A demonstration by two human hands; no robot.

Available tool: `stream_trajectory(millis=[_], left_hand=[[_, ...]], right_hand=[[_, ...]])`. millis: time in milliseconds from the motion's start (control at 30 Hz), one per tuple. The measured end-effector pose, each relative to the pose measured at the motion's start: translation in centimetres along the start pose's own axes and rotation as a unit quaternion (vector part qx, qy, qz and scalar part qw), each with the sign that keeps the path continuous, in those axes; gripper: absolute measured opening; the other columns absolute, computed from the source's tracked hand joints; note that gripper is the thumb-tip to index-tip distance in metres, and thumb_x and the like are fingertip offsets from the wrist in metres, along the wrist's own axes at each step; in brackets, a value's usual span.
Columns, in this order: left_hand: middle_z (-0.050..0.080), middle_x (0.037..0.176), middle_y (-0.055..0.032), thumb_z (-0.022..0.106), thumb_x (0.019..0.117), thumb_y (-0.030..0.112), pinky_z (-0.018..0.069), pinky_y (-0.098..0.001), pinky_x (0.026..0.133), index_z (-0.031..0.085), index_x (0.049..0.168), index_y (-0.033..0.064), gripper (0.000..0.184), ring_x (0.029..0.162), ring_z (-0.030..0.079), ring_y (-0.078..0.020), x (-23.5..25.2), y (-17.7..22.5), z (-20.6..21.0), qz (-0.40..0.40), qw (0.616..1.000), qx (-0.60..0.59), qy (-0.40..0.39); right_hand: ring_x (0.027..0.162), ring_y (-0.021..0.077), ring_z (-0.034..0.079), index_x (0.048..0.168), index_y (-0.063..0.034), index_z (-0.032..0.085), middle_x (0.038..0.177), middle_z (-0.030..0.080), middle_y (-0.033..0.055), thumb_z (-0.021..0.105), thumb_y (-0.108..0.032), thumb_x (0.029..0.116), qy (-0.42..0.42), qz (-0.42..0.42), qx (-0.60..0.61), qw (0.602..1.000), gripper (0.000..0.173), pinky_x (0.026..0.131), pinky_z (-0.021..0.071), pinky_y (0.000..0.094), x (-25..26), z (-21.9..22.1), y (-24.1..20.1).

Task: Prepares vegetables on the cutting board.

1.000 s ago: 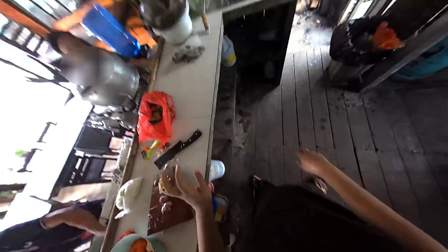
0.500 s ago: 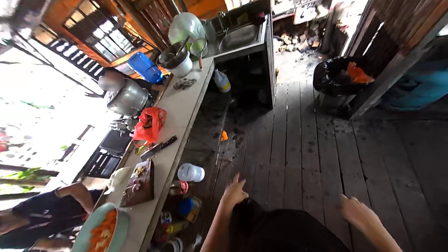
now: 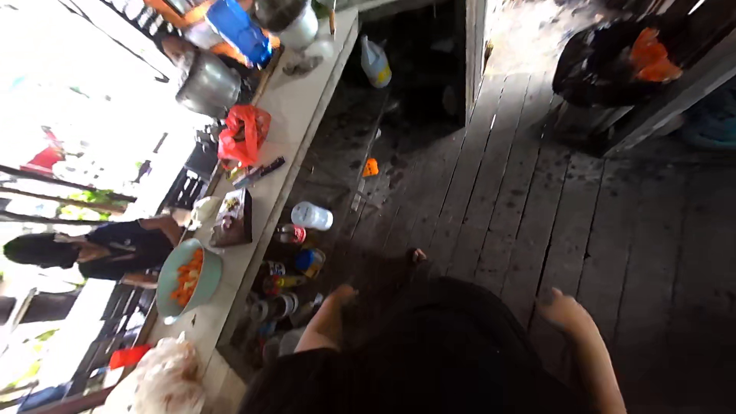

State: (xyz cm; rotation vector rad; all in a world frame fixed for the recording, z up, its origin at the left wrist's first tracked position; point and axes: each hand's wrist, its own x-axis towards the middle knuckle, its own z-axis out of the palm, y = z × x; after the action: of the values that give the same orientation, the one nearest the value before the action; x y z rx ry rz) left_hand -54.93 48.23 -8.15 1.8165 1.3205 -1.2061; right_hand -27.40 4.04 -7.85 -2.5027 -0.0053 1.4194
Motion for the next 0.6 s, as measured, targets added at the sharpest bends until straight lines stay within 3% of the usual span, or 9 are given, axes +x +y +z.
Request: stream_trajectory(millis=[133,267,400,500,600], left_hand=[[0.054,0.141,-0.0291,0.047,0.1099,0.028,0.0422,-0.0529,0.109,0.051,0.140,-0.0077,0.047,0.128,0.055,-0.0391,-0.2,0.7,-0.6,0.025,0.996,-0.076,0.032],[0.050,0.148,-0.0277,0.048,0.1097,0.029,0.0381,-0.0523,0.115,0.045,0.148,-0.0044,0.050,0.138,0.049,-0.0379,-0.7,3.5,-1.8,0.065,0.989,-0.118,0.052],[0.054,0.146,-0.0238,0.054,0.1072,0.032,0.0407,-0.0556,0.113,0.047,0.149,0.0019,0.052,0.136,0.052,-0.0378,-0.8,4.0,-1.0,0.071,0.981,-0.157,0.088],[0.052,0.147,-0.0264,0.050,0.1090,0.030,0.0379,-0.0556,0.116,0.049,0.148,-0.0013,0.050,0.138,0.050,-0.0396,-2.6,2.3,0.5,0.087,0.975,-0.172,0.110],[0.052,0.146,-0.0298,0.047,0.1104,0.024,0.0365,-0.0540,0.117,0.050,0.144,-0.0073,0.046,0.139,0.049,-0.0416,-4.6,1.6,2.4,0.069,0.986,-0.117,0.099]], right_hand=[[0.136,0.0519,0.049,0.154,-0.0001,0.042,0.149,0.047,0.0350,0.055,-0.019,0.1065,0.027,-0.028,0.019,0.999,0.053,0.110,0.0415,0.0659,0.4,-1.6,-2.0],[0.137,0.0504,0.050,0.153,-0.0002,0.044,0.149,0.048,0.0332,0.052,-0.020,0.1078,0.009,-0.061,-0.027,0.998,0.050,0.111,0.0408,0.0651,1.3,-2.5,-4.0],[0.138,0.0496,0.049,0.154,-0.0024,0.044,0.151,0.047,0.0324,0.055,-0.022,0.1075,-0.016,-0.069,-0.096,0.993,0.052,0.112,0.0401,0.0651,2.5,-3.2,-6.0],[0.135,0.0517,0.051,0.155,-0.0020,0.043,0.152,0.045,0.0337,0.057,-0.024,0.1064,-0.026,-0.070,-0.135,0.988,0.055,0.109,0.0430,0.0663,2.6,-4.0,-8.1],[0.134,0.0478,0.054,0.154,-0.0043,0.045,0.152,0.048,0.0291,0.059,-0.024,0.1043,-0.039,-0.074,-0.108,0.991,0.055,0.108,0.0448,0.0649,0.8,-5.9,-10.4]])
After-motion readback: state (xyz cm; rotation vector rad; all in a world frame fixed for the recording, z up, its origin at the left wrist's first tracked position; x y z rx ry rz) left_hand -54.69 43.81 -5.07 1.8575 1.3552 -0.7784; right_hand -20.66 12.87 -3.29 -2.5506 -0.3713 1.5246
